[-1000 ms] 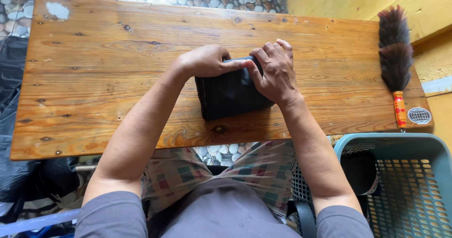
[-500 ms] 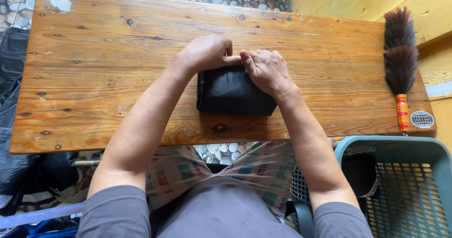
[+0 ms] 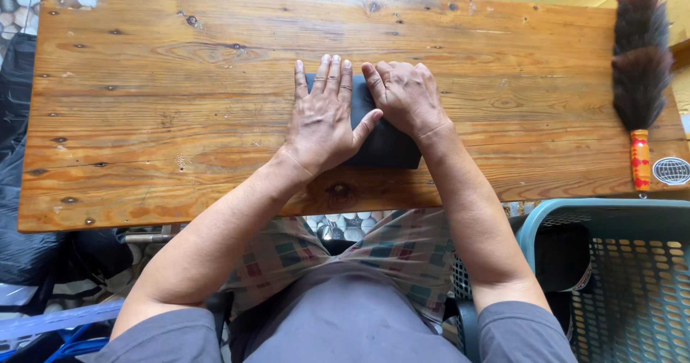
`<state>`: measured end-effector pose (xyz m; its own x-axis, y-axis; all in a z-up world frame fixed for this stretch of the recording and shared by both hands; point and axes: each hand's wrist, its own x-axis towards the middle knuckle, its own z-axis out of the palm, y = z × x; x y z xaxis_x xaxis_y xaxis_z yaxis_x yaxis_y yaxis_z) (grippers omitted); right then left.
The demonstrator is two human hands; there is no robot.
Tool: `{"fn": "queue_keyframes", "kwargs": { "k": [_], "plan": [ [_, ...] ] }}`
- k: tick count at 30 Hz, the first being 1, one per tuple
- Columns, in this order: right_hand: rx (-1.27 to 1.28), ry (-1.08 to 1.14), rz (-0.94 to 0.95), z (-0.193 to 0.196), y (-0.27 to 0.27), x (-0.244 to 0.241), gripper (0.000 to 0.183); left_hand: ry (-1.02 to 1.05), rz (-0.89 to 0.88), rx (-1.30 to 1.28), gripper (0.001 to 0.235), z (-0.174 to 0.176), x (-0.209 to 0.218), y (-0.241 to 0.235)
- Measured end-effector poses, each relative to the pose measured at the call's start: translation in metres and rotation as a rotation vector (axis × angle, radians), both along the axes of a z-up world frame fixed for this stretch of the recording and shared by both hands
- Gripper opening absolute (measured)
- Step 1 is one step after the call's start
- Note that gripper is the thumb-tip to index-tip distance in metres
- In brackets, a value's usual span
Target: The person folds a large black plastic sheet on a wooden table, using a feather duster to smooth the surface. They fold the sheet multiple times into a compact bundle and place it into a small black bag.
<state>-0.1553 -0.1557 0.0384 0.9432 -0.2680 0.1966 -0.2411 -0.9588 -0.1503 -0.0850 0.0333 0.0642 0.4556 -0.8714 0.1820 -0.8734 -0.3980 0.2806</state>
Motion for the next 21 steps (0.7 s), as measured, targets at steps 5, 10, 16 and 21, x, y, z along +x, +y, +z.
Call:
{"fn": "queue_keyframes", "kwargs": {
  "k": [5,10,16,21],
  "plan": [
    [0.014,-0.028,0.001,-0.004,0.000,0.006,0.064,0.034,0.015,0.019,0.097,-0.012,0.007,-0.006],
    [-0.005,-0.083,-0.001,-0.013,-0.001,0.007,0.060,0.047,0.003,0.000,0.095,-0.021,0.008,-0.007],
    [-0.023,-0.135,0.028,-0.014,0.000,0.005,0.055,0.057,0.007,-0.053,0.096,-0.025,0.008,-0.006],
    [-0.061,-0.187,0.024,-0.012,0.003,-0.001,0.050,0.080,0.001,-0.146,0.090,-0.022,0.007,0.002]
  ]
}}
